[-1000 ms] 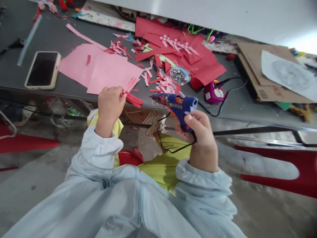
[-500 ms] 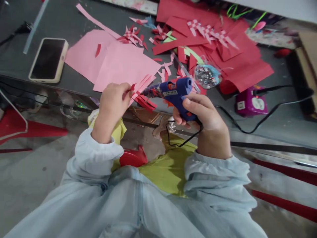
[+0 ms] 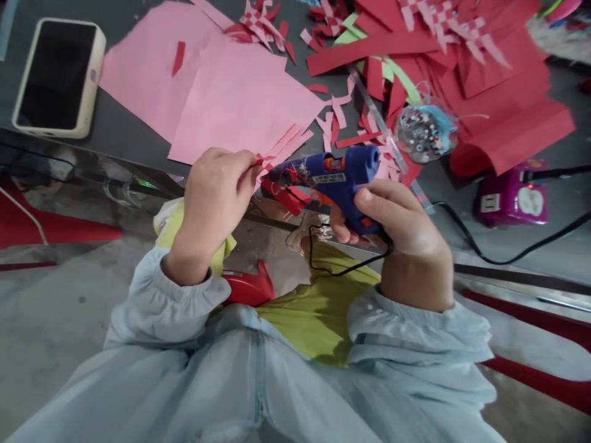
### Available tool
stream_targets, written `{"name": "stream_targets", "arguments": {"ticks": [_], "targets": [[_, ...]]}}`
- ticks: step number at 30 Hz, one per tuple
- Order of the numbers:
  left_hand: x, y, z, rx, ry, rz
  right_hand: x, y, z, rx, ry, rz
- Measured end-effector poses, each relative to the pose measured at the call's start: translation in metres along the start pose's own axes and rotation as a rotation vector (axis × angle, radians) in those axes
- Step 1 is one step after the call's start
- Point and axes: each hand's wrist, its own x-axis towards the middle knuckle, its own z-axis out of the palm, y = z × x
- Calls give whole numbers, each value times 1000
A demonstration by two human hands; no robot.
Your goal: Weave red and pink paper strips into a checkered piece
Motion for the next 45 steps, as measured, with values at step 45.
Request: {"name": "stream_targets", "arguments": {"ticks": [45], "targets": [[-4, -1, 4, -36, 69, 43, -16, 1, 16, -219, 94, 40]]}}
